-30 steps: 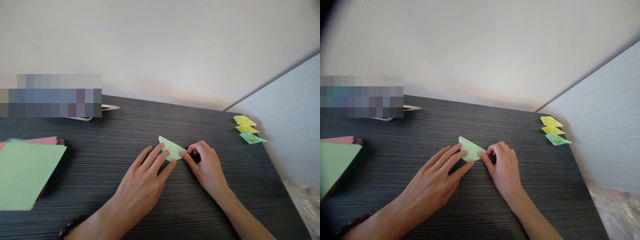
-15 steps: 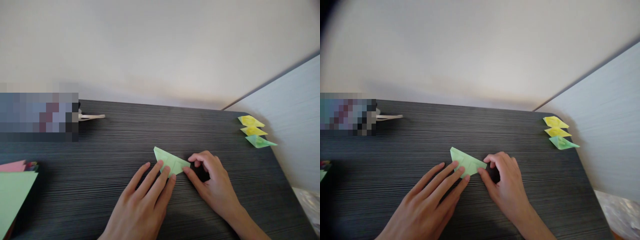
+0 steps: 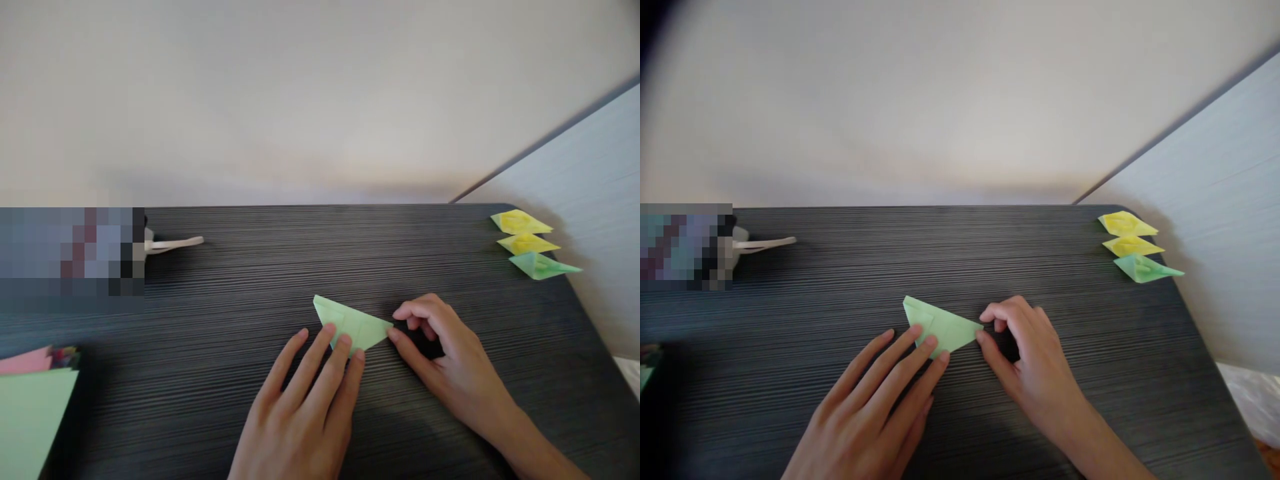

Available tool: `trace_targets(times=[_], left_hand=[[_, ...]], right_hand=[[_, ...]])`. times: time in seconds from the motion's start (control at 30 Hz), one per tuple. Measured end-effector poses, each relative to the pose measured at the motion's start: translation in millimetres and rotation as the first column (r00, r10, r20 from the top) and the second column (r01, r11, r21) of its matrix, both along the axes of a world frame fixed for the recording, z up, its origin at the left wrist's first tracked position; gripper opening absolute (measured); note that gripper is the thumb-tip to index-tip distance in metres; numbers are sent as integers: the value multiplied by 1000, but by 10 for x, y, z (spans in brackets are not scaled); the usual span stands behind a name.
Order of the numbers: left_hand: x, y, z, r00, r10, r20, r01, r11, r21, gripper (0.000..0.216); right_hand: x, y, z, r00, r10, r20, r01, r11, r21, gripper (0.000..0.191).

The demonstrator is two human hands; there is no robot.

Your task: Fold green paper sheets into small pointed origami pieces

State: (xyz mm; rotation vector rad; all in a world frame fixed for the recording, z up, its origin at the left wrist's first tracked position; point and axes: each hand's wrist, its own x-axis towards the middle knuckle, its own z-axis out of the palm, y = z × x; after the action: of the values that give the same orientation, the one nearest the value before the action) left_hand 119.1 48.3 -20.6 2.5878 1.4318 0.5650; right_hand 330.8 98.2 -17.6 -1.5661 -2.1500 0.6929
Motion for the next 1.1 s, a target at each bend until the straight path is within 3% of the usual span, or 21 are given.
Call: trace_targets(times=[0.17,0.33,0.73,0.97,1.1], left_hand=[[-7,-5,16,997,-23,-67,23,1000,-9,33],[-22,-32,-1,994,-44,-102,41,999,-33,39],[-5,-19,39,988,-74,-134,78,997,23,34],[-13,-7,69,990,-83,-113,87,996,31,33],[-16,-17,53,992,-78,-101,82,996,38,34]], right_hand=[[-16,-1,-8,1000,-9,-20,10,1000,23,13],[-72,1,-20,997,3,77,-11,995,100,23],[-27,69,-20,999,-14,-45,15,1000,26,11],[-146,-11,5,999,-11,32,7,991,131,22],[-149,-1,0,998,17,65,-24,993,114,22]])
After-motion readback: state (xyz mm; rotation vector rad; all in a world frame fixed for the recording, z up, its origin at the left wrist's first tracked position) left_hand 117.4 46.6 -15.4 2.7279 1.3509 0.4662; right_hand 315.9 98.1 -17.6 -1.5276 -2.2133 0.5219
